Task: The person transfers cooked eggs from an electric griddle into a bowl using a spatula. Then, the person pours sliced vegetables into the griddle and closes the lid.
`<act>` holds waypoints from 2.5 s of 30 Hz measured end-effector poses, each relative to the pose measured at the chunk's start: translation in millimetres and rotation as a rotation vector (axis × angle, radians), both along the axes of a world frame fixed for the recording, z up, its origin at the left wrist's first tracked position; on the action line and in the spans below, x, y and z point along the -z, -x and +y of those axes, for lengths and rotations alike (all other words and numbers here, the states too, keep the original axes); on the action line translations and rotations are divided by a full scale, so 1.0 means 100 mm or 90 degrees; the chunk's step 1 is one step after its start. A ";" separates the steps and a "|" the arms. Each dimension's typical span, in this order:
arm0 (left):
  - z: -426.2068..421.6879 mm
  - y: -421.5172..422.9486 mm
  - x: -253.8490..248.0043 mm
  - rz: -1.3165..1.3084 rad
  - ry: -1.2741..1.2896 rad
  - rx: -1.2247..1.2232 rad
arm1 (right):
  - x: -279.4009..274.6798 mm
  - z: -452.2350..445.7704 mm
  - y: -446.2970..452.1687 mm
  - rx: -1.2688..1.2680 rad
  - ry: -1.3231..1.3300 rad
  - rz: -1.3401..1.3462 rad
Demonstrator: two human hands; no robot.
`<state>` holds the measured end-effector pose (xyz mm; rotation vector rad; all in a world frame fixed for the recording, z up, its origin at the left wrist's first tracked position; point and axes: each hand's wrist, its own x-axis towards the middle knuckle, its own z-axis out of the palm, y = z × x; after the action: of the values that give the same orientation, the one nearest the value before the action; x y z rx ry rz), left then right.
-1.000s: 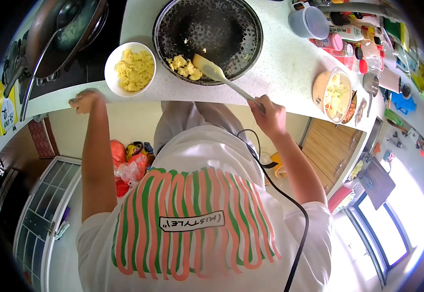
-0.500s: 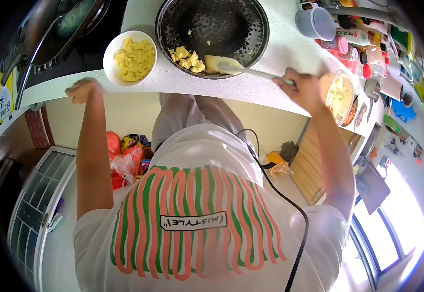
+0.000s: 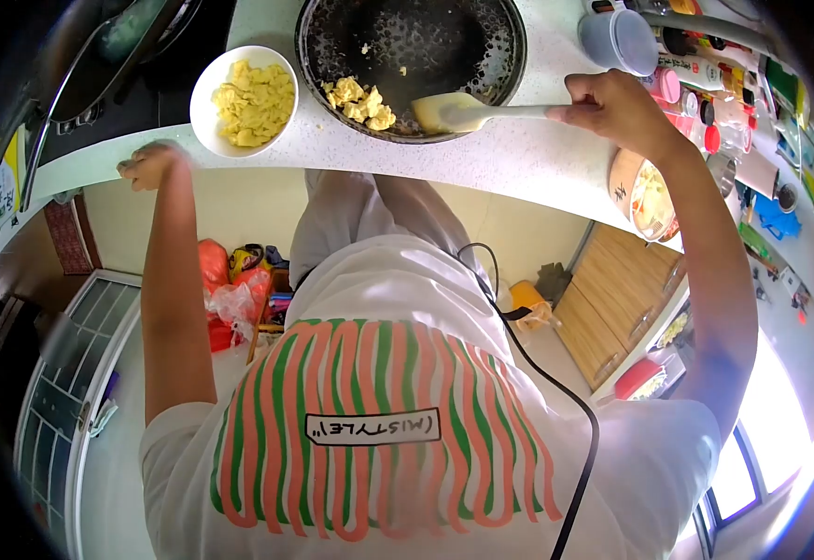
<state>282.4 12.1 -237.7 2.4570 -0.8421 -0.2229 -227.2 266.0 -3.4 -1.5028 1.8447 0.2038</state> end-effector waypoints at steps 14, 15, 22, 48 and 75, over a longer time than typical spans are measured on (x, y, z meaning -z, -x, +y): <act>-0.05 -0.01 0.02 -0.048 -0.013 -0.020 | -0.02 -0.06 -0.30 0.082 -0.102 -0.060; -0.06 -0.02 0.04 -0.045 -0.001 -0.018 | -0.02 -0.05 -0.30 0.068 -0.092 -0.064; -0.05 -0.06 0.09 -0.054 0.025 -0.002 | -0.01 -0.14 -0.34 0.167 -0.176 -0.092; -0.09 -0.17 0.27 -0.098 0.065 0.000 | -0.11 -0.11 0.03 0.119 -0.144 -0.068; -0.04 -0.05 0.07 -0.059 0.025 0.018 | 0.46 1.01 -0.44 0.447 0.103 -0.113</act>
<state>287.5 8.2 -244.5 2.4357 -0.9130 -0.1019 -183.6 367.4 -49.8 -0.8531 2.1508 -0.4064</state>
